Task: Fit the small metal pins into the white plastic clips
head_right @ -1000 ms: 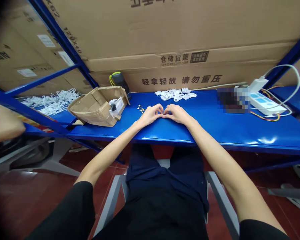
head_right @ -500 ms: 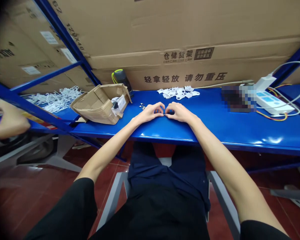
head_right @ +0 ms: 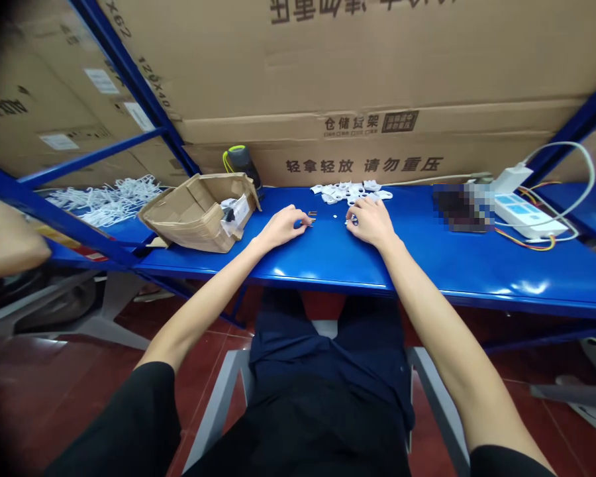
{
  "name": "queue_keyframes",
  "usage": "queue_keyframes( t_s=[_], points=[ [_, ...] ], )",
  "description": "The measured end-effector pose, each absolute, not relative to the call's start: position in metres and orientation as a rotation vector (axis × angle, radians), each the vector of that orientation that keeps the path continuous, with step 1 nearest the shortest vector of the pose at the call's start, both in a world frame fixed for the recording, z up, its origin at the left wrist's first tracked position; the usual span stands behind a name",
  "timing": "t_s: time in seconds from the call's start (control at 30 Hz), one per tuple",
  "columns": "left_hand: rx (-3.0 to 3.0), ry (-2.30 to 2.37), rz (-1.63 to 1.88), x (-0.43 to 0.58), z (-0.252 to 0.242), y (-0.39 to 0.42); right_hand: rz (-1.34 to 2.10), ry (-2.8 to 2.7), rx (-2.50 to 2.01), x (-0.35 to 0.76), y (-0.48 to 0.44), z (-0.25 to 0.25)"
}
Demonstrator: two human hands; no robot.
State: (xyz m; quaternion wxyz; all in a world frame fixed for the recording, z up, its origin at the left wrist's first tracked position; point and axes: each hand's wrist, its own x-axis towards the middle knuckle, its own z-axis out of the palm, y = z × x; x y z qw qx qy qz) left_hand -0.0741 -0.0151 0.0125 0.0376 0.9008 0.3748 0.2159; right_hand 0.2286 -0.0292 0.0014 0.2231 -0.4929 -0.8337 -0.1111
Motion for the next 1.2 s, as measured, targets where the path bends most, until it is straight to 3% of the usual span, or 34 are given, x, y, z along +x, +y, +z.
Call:
queue_keyframes(
  t_s=[0.27, 0.47, 0.6, 0.9, 1.2],
  points=[
    [2.821, 1.174, 0.683, -0.083, 0.016, -0.015, -0.272, -2.209, -1.329, 0.228, -0.026, 0.0],
    [2.652, 1.473, 0.755, -0.124, 0.031, -0.035, -0.205, -2.136, -1.321, 0.225, -0.026, 0.001],
    [2.591, 1.514, 0.642, -0.142, 0.035, -0.047, -0.199, -2.131, -1.299, 0.221, -0.026, 0.0],
    [2.537, 1.734, 0.568, -0.107, 0.025, -0.056, -0.164, -2.173, -1.242, 0.219, -0.025, -0.001],
    [2.505, 1.647, 0.673, -0.069, 0.015, -0.065, 0.018, -2.548, -0.947, 0.181, -0.052, 0.004]
  ],
)
